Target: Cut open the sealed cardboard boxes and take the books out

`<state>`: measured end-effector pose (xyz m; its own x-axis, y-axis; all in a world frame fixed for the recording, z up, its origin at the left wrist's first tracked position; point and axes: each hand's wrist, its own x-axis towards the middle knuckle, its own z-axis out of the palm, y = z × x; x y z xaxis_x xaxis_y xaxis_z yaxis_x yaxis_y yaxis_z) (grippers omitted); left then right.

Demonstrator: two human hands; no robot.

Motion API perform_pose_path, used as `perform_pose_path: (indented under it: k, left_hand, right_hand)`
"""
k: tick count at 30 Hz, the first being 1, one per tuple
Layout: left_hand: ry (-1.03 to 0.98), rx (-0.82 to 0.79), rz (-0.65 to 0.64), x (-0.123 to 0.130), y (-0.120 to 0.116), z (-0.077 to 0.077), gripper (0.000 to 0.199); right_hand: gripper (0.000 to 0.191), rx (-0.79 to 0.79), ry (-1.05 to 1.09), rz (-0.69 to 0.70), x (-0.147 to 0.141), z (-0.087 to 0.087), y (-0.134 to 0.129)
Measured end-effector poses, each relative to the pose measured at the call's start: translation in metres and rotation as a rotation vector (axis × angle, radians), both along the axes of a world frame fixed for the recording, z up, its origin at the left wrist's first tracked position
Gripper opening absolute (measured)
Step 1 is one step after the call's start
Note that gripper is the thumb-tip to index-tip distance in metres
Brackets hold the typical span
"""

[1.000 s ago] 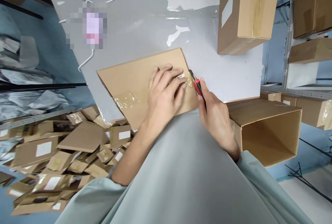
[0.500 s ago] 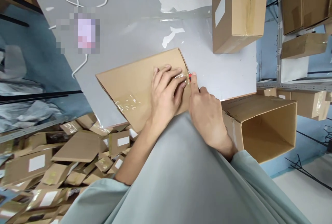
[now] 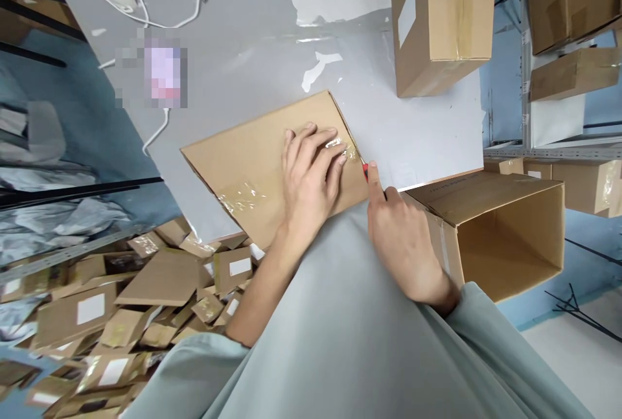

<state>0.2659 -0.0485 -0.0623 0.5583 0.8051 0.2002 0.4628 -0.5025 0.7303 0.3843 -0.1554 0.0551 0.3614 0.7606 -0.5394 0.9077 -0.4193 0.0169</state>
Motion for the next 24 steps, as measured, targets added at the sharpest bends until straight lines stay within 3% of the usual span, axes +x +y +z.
perform_pose_path:
  k: [9,14,24]
  left_hand:
    - [0.057,0.048,0.021,0.003,0.001,-0.002,0.024]
    - [0.065,0.038,0.032,0.004,0.000,0.000,0.023]
    - [0.097,0.021,0.055,0.004,0.000,0.001,0.024]
  right_hand:
    - [0.076,0.013,0.079,0.014,0.008,0.002,0.007]
    - [0.082,-0.086,0.078,0.012,0.009,0.004,-0.020]
    - [0.082,0.017,0.139,0.039,0.022,-0.018,-0.044]
